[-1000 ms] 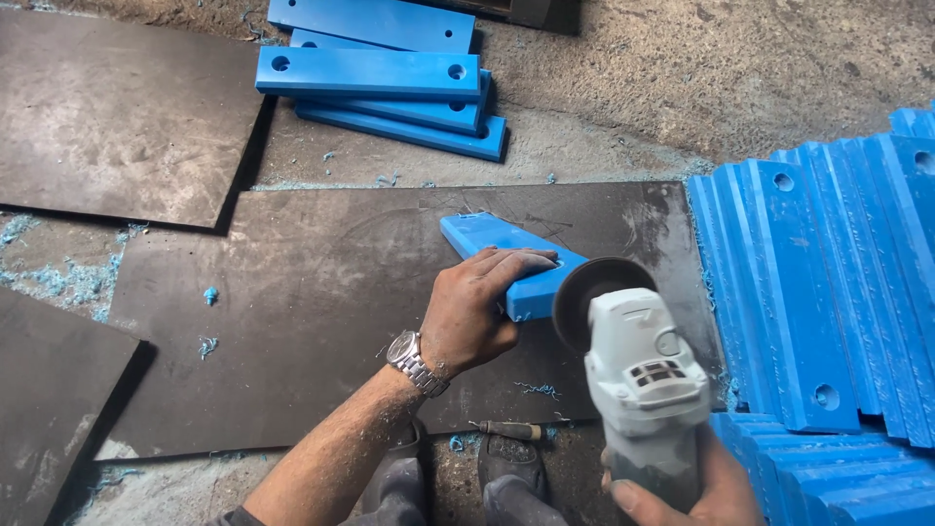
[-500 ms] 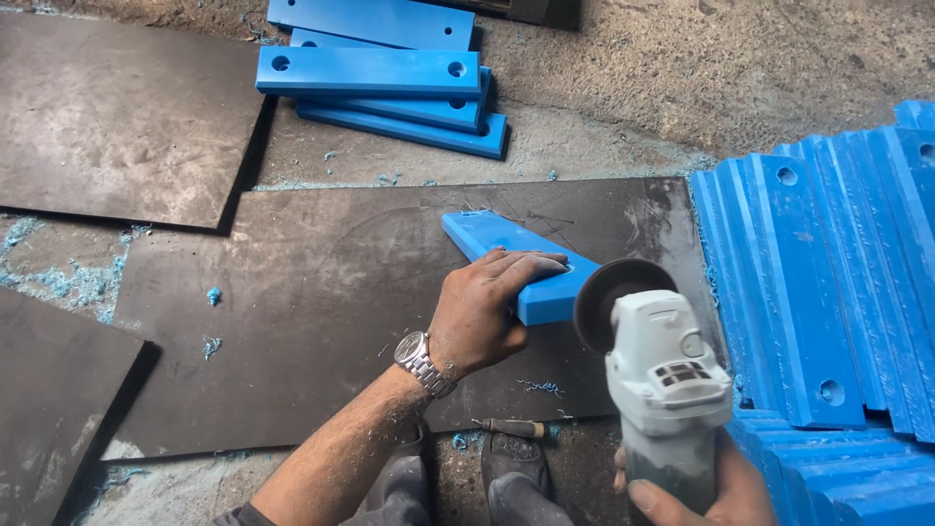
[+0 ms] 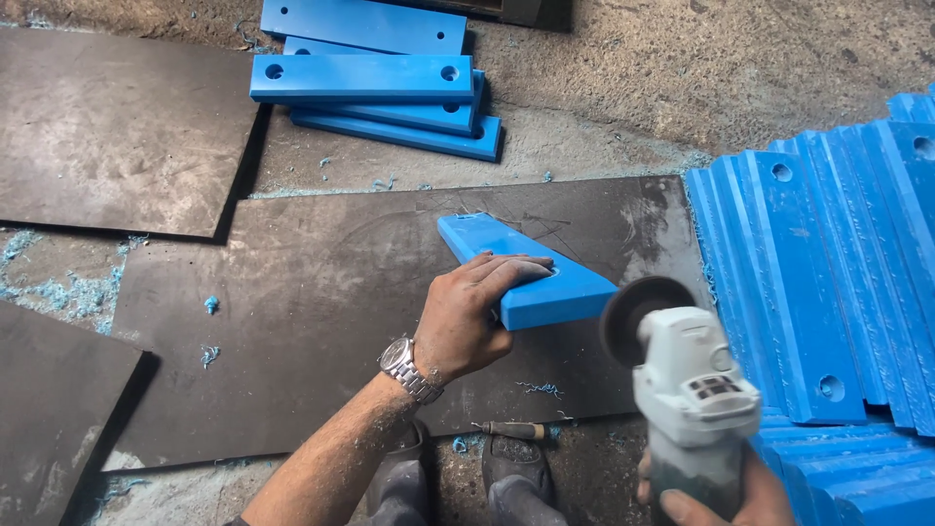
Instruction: The person uses an angle grinder to smooth the edges of blue rectangular plastic pieces. They hold each piece with one hand and grind the edges, then use a small tool to clean the holes before stacking the finished pieces.
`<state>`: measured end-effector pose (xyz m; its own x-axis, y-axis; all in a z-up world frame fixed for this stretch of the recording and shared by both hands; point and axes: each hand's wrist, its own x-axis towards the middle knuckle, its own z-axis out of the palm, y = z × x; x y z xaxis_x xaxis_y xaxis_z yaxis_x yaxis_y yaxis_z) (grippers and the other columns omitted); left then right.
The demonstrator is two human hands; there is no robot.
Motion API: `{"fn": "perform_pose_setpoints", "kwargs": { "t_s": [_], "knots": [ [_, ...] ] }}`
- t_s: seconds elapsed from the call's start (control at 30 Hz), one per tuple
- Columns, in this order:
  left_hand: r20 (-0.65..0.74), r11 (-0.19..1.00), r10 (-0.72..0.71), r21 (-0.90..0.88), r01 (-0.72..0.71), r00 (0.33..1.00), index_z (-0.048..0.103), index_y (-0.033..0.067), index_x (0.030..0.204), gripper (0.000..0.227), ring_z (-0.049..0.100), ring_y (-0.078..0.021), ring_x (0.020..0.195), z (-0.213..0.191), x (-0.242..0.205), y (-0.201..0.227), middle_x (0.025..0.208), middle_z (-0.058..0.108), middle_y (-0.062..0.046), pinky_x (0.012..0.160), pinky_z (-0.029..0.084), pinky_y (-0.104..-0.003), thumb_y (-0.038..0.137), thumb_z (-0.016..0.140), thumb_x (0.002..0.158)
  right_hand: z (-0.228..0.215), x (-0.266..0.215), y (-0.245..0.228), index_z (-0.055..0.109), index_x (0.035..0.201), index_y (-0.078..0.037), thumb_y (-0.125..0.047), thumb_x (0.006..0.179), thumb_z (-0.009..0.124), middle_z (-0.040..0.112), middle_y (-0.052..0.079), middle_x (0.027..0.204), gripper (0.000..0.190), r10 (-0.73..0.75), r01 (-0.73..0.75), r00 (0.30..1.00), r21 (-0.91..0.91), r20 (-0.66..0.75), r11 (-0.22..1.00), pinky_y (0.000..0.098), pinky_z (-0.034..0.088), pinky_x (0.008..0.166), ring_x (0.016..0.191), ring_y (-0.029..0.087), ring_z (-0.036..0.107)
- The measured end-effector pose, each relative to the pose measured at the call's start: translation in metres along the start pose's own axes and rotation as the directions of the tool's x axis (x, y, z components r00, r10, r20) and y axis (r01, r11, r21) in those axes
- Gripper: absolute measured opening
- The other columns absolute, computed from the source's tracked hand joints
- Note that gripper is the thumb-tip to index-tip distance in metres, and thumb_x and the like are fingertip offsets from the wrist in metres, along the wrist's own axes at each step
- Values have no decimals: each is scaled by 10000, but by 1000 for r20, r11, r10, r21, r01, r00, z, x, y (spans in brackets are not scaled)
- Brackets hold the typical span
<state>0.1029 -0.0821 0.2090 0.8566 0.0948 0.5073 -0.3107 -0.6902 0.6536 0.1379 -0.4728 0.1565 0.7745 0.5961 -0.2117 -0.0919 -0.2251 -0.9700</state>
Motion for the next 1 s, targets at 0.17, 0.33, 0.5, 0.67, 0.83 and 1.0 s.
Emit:
{"fn": "perform_pose_setpoints", "kwargs": {
  "t_s": [0.17,0.33,0.5,0.67,0.83,1.0],
  "knots": [
    [16,999,15,34,-15,1000,644,183,1241,591,682,-263,1243,5,-3,1,1320,710,-24,1103,503,-478,37,768,682,-21,-18,22,378,1586,22,-172,786,842,690,272,1053,945,-9,13,999,132,-32,991,538,637,795,892,367,768],
    [31,999,23,32,-24,999,631,190,1242,578,666,-251,1259,15,-3,8,1326,699,-21,1121,495,-490,76,787,698,-34,-33,45,356,1634,-13,-166,796,849,677,298,1069,984,95,-93,995,140,-8,986,574,643,801,903,400,750],
    [60,999,26,21,-27,998,618,181,1263,609,648,-246,1288,27,-3,16,1372,681,-18,1121,491,-493,113,811,689,-48,-47,65,339,1645,-37,-136,811,830,649,326,1111,973,172,-167,985,186,-9,968,603,642,824,931,444,738],
    [78,1000,17,24,-19,997,613,179,1266,643,634,-248,1288,29,-4,17,1380,668,-11,1127,455,-528,137,848,670,-59,-49,73,326,1653,-55,-114,822,816,628,348,1142,966,230,-226,973,217,6,950,624,640,841,951,477,728],
    [106,998,15,53,-21,994,616,187,1266,682,635,-240,1313,24,-10,14,1395,671,6,1153,449,-533,79,815,623,-65,-44,62,313,1660,-73,-92,832,801,607,369,1174,962,292,-289,956,246,28,925,646,639,857,972,509,719],
    [30,1000,-16,-10,17,999,640,167,1243,593,638,-241,1306,14,-18,15,1363,688,-16,1171,439,-525,54,786,679,-104,-38,93,364,1627,25,-325,923,648,648,370,1220,836,352,-276,929,417,-116,866,645,625,814,983,526,770]
  ]
}}
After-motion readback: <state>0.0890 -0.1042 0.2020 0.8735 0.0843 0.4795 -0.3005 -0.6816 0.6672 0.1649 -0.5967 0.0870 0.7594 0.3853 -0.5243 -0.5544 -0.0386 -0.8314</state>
